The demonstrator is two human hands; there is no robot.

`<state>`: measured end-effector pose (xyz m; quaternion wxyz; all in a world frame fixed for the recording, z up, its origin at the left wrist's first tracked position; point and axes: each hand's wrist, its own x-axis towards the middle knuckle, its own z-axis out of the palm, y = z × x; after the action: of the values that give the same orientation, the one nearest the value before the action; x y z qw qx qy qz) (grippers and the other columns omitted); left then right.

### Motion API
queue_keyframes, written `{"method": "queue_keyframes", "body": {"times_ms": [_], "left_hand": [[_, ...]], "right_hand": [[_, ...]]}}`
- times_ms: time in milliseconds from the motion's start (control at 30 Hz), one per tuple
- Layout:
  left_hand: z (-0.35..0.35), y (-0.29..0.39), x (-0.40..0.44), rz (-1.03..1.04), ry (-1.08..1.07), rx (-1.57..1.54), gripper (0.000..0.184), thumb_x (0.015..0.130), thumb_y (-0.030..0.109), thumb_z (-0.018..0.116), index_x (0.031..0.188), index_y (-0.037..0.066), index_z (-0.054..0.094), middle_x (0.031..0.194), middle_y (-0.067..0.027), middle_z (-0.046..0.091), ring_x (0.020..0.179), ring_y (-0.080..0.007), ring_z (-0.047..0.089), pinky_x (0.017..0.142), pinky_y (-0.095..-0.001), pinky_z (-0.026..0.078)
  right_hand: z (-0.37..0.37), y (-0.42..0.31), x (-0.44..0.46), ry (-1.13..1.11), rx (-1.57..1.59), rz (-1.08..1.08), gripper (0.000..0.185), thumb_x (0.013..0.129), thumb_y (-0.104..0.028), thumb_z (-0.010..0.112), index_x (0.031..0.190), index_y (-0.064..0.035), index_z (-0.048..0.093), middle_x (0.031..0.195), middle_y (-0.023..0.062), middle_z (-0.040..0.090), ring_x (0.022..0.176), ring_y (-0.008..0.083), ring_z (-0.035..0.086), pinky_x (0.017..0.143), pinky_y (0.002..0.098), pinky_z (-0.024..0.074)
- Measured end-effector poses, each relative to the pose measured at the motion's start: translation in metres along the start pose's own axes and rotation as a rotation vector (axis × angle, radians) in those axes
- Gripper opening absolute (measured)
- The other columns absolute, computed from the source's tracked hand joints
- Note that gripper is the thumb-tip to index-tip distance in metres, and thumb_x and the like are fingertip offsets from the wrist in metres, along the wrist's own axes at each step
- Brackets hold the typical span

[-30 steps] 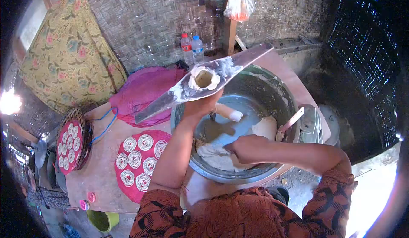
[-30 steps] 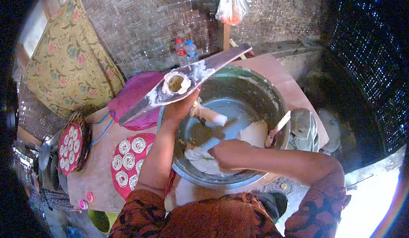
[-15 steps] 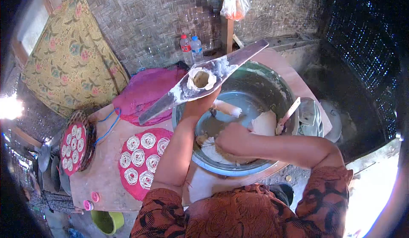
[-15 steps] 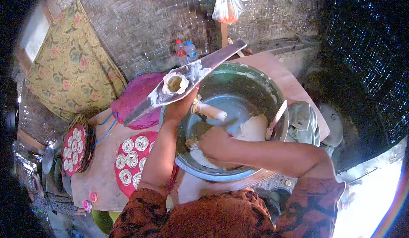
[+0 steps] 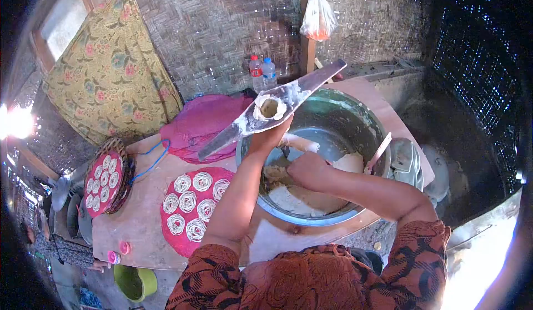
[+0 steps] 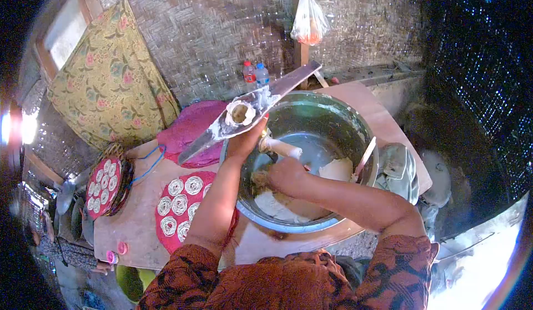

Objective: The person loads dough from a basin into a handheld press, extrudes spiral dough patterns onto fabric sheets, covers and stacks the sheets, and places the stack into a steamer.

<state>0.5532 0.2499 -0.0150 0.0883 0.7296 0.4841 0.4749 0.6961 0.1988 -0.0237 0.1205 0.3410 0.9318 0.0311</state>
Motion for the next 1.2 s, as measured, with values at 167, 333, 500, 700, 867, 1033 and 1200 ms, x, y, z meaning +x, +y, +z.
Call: {"method": "queue_keyframes", "body": {"times_ms": [167, 333, 500, 700, 867, 1033, 1200], "left_hand": [[0.005, -0.004, 0.0, -0.011, 0.047, 0.009, 0.037, 0.085, 0.033, 0.057, 0.113, 0.008, 0.058, 0.116, -0.0115, 0.057, 0.112, -0.0303, 0.049, 0.098, -0.0401, 0.032], [0.006, -0.012, 0.004, 0.126, 0.092, 0.07, 0.035, 0.083, 0.031, 0.058, 0.109, 0.007, 0.059, 0.111, -0.0125, 0.059, 0.105, -0.0326, 0.052, 0.093, -0.0414, 0.037], [-0.004, 0.005, 0.023, 0.335, 0.17, 0.127, 0.027, 0.084, 0.019, 0.056, 0.109, 0.01, 0.058, 0.106, -0.0108, 0.06, 0.099, -0.0305, 0.055, 0.089, -0.0427, 0.039], [-0.048, 0.121, 0.085, 0.655, 0.243, 0.008, 0.037, 0.059, 0.03, 0.075, 0.083, 0.008, 0.058, 0.081, -0.0114, 0.055, 0.075, -0.03, 0.054, 0.066, -0.0392, 0.045], [-0.057, 0.157, 0.109, 0.915, 0.348, 0.19, 0.044, 0.06, 0.027, 0.072, 0.096, 0.006, 0.059, 0.094, -0.0123, 0.057, 0.081, -0.0304, 0.056, 0.07, -0.0394, 0.046], [-0.05, 0.162, 0.086, 0.834, 0.067, 0.468, 0.02, 0.071, 0.023, 0.062, 0.082, 0.008, 0.055, 0.079, -0.011, 0.058, 0.072, -0.031, 0.058, 0.065, -0.0411, 0.046], [-0.045, 0.16, 0.057, 0.673, -0.126, 0.396, 0.023, 0.068, 0.024, 0.066, 0.082, 0.01, 0.055, 0.074, -0.0101, 0.055, 0.071, -0.03, 0.059, 0.061, -0.0406, 0.047]], "right_hand": [[0.007, 0.012, -0.004, -0.049, 0.035, -0.017, 0.018, 0.075, -0.015, 0.056, 0.087, -0.0092, 0.068, 0.081, 0.013, 0.067, 0.075, 0.0309, 0.066, 0.062, 0.0436, 0.0529], [-0.031, 0.048, -0.059, -0.17, 0.177, 0.152, 0.023, 0.076, -0.013, 0.056, 0.094, -0.0038, 0.066, 0.089, 0.015, 0.067, 0.08, 0.0307, 0.066, 0.068, 0.0427, 0.0519], [-0.079, 0.082, -0.175, 0.107, 0.735, 0.0, 0.033, 0.085, -0.022, 0.06, 0.109, -0.001, 0.06, 0.094, 0.0164, 0.065, 0.087, 0.0256, 0.063, 0.073, 0.0376, 0.0479], [-0.084, 0.083, -0.268, 0.664, 1.449, 0.04, 0.036, 0.082, -0.018, 0.066, 0.103, 0.0097, 0.058, 0.063, 0.0036, 0.055, 0.046, 0.0057, 0.044, 0.04, 0.0199, 0.0307], [-0.089, 0.07, -0.268, 0.751, 1.525, 0.116, 0.033, 0.089, -0.014, 0.057, 0.118, 0.0019, 0.053, 0.063, -0.0019, 0.047, 0.053, 0.0042, 0.038, 0.043, 0.0202, 0.0276], [-0.11, 0.081, -0.247, 0.683, 0.813, 0.28, 0.03, 0.086, -0.012, 0.056, 0.114, 0.0002, 0.056, 0.064, 0.0012, 0.053, 0.047, 0.0105, 0.045, 0.043, 0.0238, 0.0355], [-0.115, 0.032, -0.203, 0.747, -0.316, 0.345, 0.035, 0.08, -0.013, 0.054, 0.113, -0.0044, 0.058, 0.066, 0.0074, 0.056, 0.051, 0.0187, 0.055, 0.045, 0.0288, 0.044]]}}
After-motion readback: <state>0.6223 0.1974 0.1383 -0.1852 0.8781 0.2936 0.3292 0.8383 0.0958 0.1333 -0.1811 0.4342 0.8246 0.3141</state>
